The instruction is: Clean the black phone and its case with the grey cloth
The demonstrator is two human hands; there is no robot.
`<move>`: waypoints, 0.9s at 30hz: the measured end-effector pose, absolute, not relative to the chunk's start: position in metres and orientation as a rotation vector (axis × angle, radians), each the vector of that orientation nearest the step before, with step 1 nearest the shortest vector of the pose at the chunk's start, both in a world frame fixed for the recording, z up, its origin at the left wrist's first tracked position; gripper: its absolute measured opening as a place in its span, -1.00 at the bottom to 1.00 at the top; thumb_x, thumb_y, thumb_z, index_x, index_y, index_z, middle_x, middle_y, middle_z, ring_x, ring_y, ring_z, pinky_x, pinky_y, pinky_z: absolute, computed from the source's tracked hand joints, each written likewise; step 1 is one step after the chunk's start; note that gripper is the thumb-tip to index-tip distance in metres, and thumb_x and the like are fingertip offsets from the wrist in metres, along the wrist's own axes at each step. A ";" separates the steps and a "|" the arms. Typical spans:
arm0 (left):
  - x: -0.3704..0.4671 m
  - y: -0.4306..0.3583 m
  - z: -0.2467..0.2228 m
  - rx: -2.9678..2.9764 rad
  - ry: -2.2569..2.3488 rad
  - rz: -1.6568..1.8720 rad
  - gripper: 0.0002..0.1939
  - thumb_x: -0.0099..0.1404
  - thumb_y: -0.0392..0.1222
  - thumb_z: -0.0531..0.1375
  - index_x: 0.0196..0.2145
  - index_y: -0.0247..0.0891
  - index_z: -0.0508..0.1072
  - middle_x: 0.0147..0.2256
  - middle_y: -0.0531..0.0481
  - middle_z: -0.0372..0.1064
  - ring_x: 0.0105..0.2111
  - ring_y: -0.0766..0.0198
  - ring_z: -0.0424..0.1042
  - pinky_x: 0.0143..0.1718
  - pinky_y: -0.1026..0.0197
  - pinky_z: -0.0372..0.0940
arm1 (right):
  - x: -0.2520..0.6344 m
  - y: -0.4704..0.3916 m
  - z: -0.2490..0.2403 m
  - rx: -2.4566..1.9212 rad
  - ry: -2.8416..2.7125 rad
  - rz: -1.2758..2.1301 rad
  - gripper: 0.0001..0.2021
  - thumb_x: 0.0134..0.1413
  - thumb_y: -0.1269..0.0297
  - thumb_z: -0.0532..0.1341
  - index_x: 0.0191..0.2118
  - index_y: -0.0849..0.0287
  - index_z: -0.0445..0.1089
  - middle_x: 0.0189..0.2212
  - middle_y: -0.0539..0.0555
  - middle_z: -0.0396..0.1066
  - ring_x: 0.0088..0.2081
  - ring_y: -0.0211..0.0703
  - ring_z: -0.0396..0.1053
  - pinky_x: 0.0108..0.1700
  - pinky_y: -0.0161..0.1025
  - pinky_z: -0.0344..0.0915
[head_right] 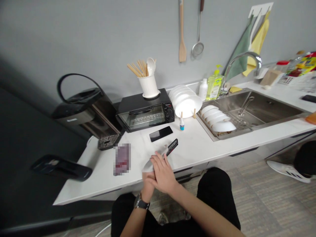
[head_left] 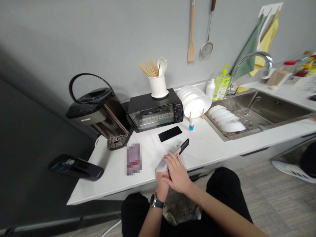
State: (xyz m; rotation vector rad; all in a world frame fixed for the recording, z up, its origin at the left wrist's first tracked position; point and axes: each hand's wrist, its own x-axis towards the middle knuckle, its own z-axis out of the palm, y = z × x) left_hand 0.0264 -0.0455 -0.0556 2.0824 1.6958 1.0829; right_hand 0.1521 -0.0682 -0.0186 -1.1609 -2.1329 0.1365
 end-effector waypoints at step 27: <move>0.033 -0.052 -0.030 2.339 1.609 1.050 -0.76 0.51 -0.22 0.10 -0.13 -0.23 0.59 -0.22 -0.13 0.62 -0.22 0.13 0.61 -0.14 0.16 0.45 | 0.242 -0.009 0.003 -1.158 -2.267 0.020 -0.55 0.44 -0.04 0.07 0.15 0.20 0.39 0.02 0.24 0.49 0.14 0.14 0.36 0.44 0.30 -0.10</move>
